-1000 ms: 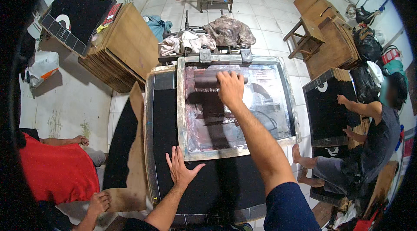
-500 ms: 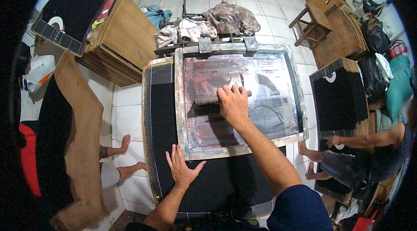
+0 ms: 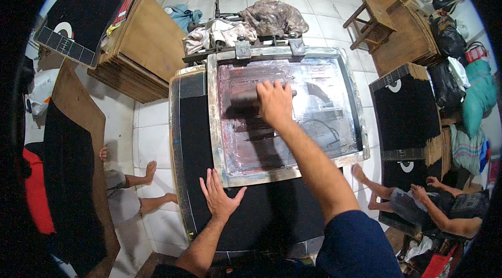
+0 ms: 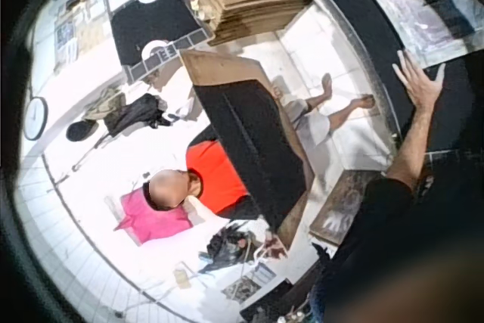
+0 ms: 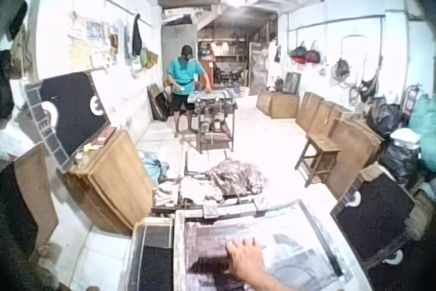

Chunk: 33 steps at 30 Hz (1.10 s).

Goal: The person repeatedly places a screen printing frame over a black skateboard deck and uses a squeegee to pull ink across the screen. They lift the frame to reveal the printed design, then repeat the process on the same deck multiple times.

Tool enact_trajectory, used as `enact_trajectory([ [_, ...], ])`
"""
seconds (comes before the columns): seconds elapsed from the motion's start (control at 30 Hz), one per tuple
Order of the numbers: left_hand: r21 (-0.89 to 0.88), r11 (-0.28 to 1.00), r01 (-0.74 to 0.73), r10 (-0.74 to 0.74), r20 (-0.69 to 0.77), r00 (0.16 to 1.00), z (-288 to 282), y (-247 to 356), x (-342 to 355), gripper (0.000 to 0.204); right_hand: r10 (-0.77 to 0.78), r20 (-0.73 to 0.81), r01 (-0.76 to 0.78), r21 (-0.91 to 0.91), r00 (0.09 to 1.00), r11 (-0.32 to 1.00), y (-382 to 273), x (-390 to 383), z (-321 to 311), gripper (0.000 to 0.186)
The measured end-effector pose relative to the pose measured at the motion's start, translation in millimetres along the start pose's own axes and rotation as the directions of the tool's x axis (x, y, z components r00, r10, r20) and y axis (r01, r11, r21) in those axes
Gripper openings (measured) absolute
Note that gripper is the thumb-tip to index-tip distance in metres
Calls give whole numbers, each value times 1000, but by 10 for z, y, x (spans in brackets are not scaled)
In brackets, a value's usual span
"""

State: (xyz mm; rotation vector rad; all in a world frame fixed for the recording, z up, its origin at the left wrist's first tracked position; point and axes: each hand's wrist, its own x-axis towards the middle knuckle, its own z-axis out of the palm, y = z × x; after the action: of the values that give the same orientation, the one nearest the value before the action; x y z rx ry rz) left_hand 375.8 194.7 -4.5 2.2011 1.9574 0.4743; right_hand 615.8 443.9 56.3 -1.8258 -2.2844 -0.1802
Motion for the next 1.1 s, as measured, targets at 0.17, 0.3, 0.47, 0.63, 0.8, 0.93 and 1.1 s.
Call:
enact_trajectory([
  [0.17,-148,988,45,-39,42,998,-16,-14,58,130,10,38,-12,44,999,999,-160,-706,-176,30],
  [0.3,-322,943,82,-87,-2,996,98,-44,111,129,1,-16,1,100,1000,995,-117,-620,-235,23],
  [0.47,-462,886,-36,-56,-183,982,397,-196,-20,118,28,-12,-27,131,1000,991,-130,-732,-299,27],
  [0.63,-403,887,-224,71,-360,930,572,-266,-58,102,44,-127,-27,134,991,991,-137,-583,-250,32],
  [0.8,-418,892,-170,53,-277,959,524,-221,-58,98,-2,-26,6,162,1000,987,4,-377,-302,33],
  [0.93,-430,891,-149,59,-216,975,476,-218,-63,97,-72,152,46,163,986,985,49,-460,-280,36],
  [1.1,-417,895,-158,72,-215,974,451,-212,-49,95,-36,143,19,120,989,993,276,226,11,40],
])
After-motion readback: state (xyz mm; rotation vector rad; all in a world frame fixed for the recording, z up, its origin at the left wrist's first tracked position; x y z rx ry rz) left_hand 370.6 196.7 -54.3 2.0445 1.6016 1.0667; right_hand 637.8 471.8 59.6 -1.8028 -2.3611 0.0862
